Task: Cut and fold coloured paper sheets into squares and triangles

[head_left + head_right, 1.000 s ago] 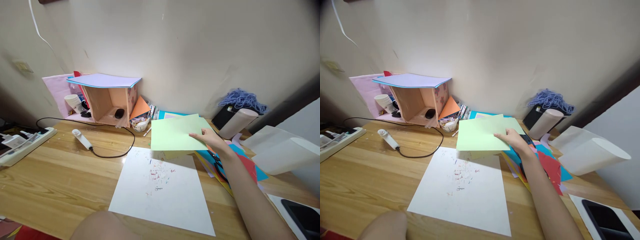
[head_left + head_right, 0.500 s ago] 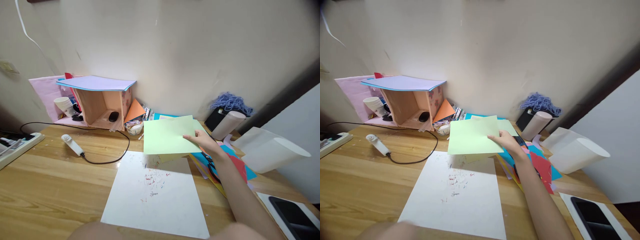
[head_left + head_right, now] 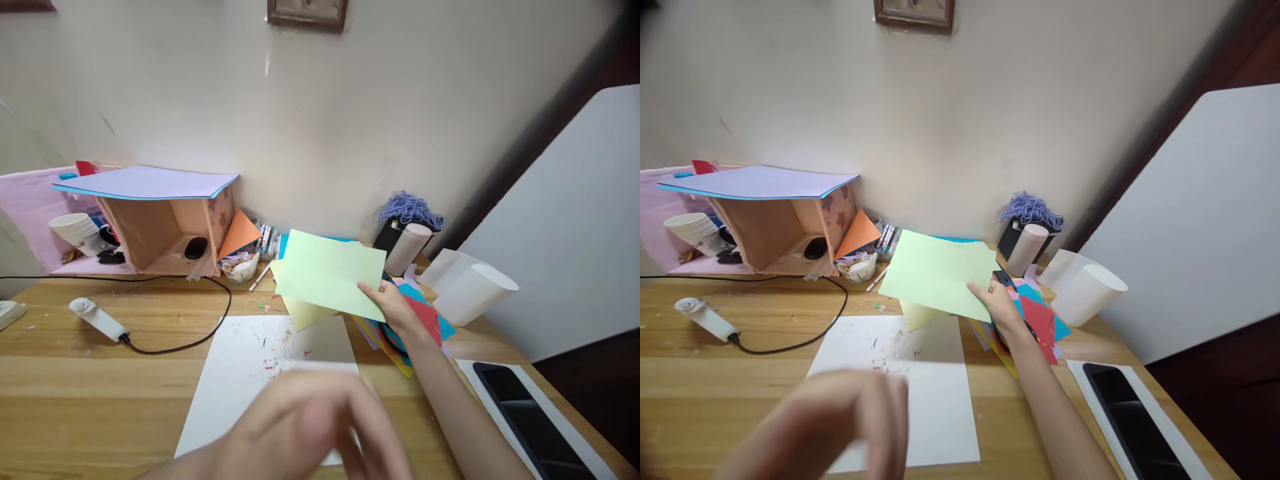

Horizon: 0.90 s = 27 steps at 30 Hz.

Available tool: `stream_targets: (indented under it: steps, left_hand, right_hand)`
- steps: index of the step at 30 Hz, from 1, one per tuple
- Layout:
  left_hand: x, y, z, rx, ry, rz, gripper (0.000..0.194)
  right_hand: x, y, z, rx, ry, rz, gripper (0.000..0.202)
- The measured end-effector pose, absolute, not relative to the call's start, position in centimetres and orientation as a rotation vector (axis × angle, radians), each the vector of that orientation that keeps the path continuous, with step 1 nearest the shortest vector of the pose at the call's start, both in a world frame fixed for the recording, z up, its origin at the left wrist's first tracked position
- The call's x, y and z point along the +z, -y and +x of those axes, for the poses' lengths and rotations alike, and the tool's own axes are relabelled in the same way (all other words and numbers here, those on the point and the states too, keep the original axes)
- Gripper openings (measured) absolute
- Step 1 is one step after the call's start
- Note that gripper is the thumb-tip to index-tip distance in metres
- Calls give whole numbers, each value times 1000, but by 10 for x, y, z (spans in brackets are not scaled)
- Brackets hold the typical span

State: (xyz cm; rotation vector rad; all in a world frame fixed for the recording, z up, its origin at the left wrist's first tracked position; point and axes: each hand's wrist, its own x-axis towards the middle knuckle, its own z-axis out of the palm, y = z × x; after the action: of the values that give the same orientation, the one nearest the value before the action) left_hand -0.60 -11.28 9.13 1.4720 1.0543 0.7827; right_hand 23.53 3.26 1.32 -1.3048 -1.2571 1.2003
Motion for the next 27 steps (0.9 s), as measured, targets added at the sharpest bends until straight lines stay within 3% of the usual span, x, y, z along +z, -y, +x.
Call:
stream_targets:
  steps: [4, 9, 27]
  left_hand:
    - [52, 53, 22, 739, -1029, 1336, 35]
    - [-19, 31, 26, 734, -1210, 1167, 34]
    - [-44, 6, -34, 971, -1538, 1319, 13]
  right_hand:
    - [-18, -13, 243, 1155, 1075, -1301, 35]
    - [-35, 4, 228, 1158, 1108, -1296, 39]
    - [-47, 17, 219, 976, 1342, -1490, 36]
